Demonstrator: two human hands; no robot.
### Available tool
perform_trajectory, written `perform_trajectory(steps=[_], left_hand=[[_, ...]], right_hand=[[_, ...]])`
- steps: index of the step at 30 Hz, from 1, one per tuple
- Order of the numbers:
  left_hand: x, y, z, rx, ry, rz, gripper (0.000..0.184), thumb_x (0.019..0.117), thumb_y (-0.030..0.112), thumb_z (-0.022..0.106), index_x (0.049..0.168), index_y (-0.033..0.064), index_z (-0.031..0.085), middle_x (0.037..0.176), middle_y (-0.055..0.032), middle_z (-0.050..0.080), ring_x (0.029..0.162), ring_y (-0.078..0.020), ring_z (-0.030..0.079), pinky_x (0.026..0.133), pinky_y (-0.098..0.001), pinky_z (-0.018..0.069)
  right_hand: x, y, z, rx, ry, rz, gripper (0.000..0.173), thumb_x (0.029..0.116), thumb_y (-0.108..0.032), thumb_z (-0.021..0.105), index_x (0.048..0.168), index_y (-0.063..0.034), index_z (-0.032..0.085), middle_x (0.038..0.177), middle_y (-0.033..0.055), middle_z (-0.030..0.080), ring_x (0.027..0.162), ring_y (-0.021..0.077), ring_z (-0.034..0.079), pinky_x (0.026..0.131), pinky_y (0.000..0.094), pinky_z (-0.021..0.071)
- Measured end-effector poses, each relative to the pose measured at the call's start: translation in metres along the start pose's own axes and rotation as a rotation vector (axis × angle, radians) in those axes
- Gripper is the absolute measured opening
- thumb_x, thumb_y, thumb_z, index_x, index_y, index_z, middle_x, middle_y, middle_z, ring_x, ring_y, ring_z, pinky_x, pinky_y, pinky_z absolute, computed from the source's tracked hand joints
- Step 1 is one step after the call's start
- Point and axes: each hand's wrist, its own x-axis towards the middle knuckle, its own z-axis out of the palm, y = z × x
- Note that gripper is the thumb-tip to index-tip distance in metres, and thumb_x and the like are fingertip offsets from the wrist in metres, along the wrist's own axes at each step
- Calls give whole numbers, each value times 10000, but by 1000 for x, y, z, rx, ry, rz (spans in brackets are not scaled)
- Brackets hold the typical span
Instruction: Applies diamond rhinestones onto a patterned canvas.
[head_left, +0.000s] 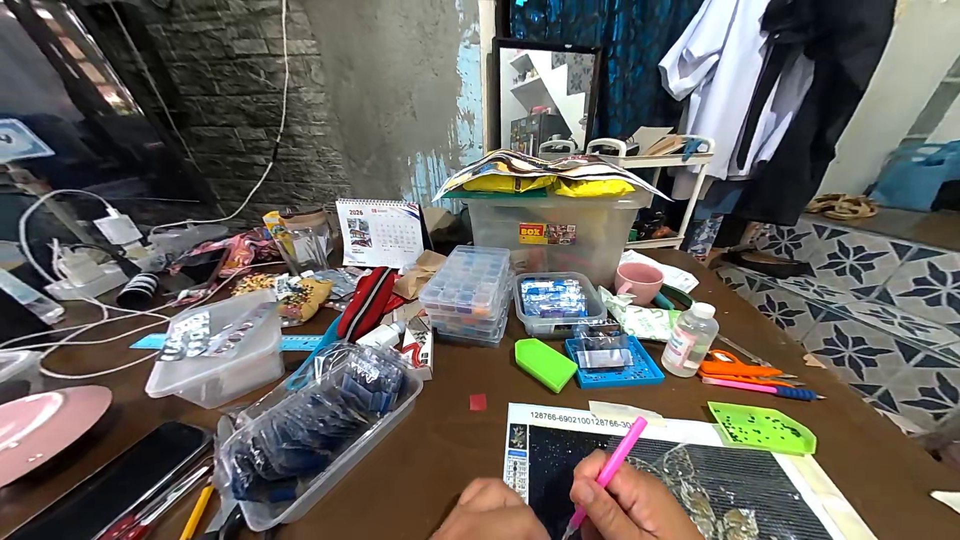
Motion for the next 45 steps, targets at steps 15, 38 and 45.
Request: perform_trajectory(steps=[15, 38, 45], left_hand=[[-2, -11, -6, 307, -49, -152, 308, 994, 185, 512, 1066, 183, 811, 1096, -141, 705, 1097, -319, 612, 1027, -522, 384], [-3, -16, -4, 290, -23, -104, 319, 1019, 266, 518, 1029, 155, 817, 1077, -134, 706, 1091, -311, 608, 1036, -500, 379], [-3, -16, -3, 310, -20, -78, 340, 1029, 283, 497, 1027, 156, 812, 1073, -132, 701, 1080, -302, 606, 1034, -485, 373]], right_hand=[[-3, 0, 4, -153, 1, -159, 269, 1062, -133, 532, 974, 98, 638, 746, 136, 652, 636, 84, 617, 611, 226, 516], [-2, 2, 6, -222, -48, -276, 295, 1071, -144, 526, 946, 93, 648, 769, 182, 656, 655, 132, 612, 629, 233, 503], [-2, 1, 6, -258, -60, -305, 293, 1066, -136, 528, 930, 90, 655, 756, 185, 652, 671, 155, 611, 658, 246, 501]])
